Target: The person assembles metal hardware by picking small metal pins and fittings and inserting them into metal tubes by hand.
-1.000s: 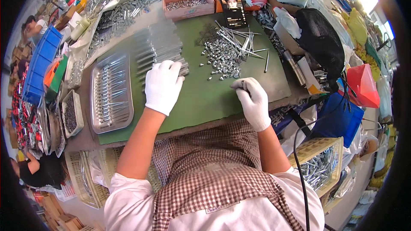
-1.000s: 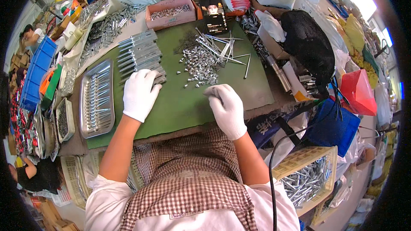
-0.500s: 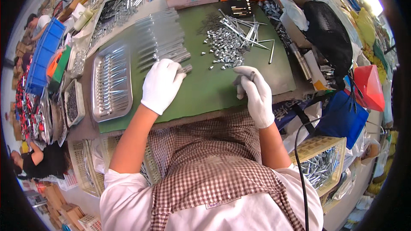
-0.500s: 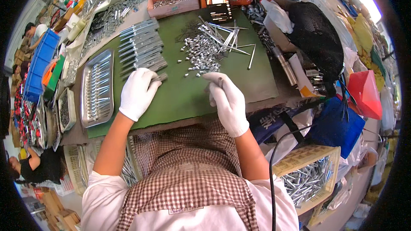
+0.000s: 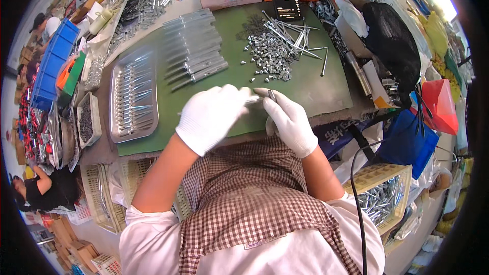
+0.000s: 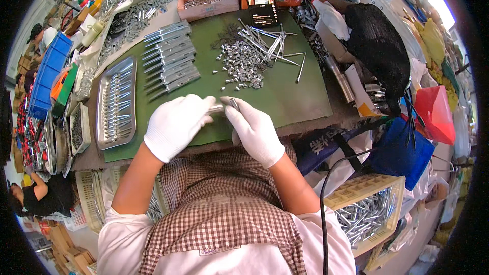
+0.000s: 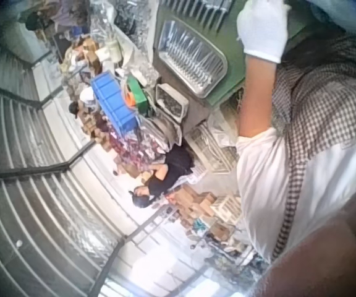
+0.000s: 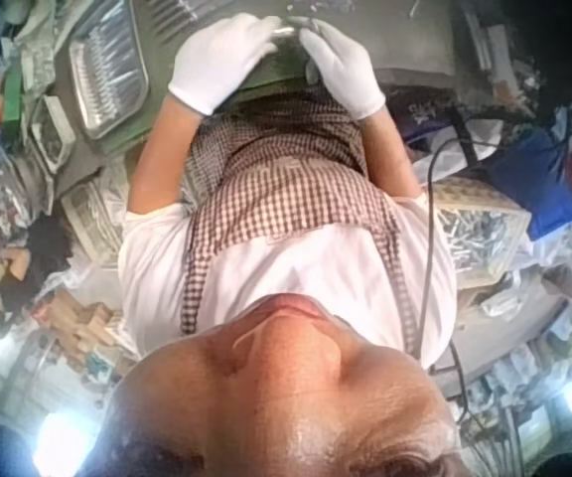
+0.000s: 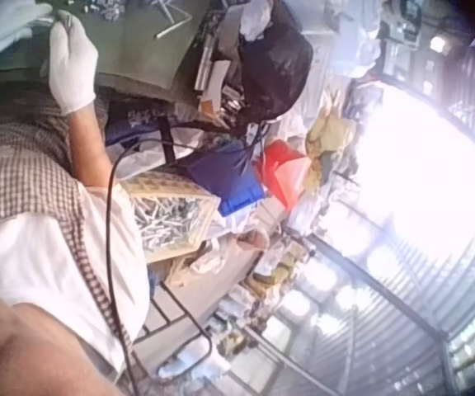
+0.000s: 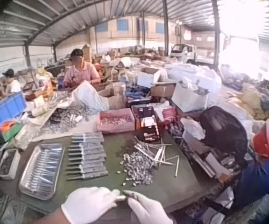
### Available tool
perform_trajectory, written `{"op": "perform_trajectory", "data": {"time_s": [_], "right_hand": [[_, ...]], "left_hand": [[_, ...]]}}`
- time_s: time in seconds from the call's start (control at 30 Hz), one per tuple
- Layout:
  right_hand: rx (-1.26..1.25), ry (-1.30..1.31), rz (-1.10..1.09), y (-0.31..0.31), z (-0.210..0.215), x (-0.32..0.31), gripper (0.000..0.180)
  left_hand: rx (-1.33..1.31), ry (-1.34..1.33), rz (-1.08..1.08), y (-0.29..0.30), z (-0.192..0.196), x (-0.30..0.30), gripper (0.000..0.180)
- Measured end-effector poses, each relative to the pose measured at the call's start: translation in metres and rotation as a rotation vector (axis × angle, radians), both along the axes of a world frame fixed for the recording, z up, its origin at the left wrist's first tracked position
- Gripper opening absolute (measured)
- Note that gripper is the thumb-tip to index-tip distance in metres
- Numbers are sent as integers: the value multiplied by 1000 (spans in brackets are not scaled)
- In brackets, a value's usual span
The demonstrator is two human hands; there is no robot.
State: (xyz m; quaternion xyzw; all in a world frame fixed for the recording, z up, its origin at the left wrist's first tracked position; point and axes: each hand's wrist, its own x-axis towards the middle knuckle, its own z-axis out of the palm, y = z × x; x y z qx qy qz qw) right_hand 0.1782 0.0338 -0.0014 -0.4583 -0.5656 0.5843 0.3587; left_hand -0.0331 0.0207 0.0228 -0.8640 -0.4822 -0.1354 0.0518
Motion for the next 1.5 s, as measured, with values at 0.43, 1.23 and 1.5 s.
{"op": "perform_trajectory", "data": {"time_s": [0.43, 1.23, 1.5], "right_hand": [[257, -230, 8, 12, -10, 12, 19], [259, -232, -6, 16, -5, 11, 22], [266, -242, 12, 20, -6, 15, 20]], "left_hand": [[-198, -278, 101, -13, -9, 3, 38], [-161, -481, 119, -9, -24, 7, 32], [-209, -409, 153, -11, -23, 10, 25]]}}
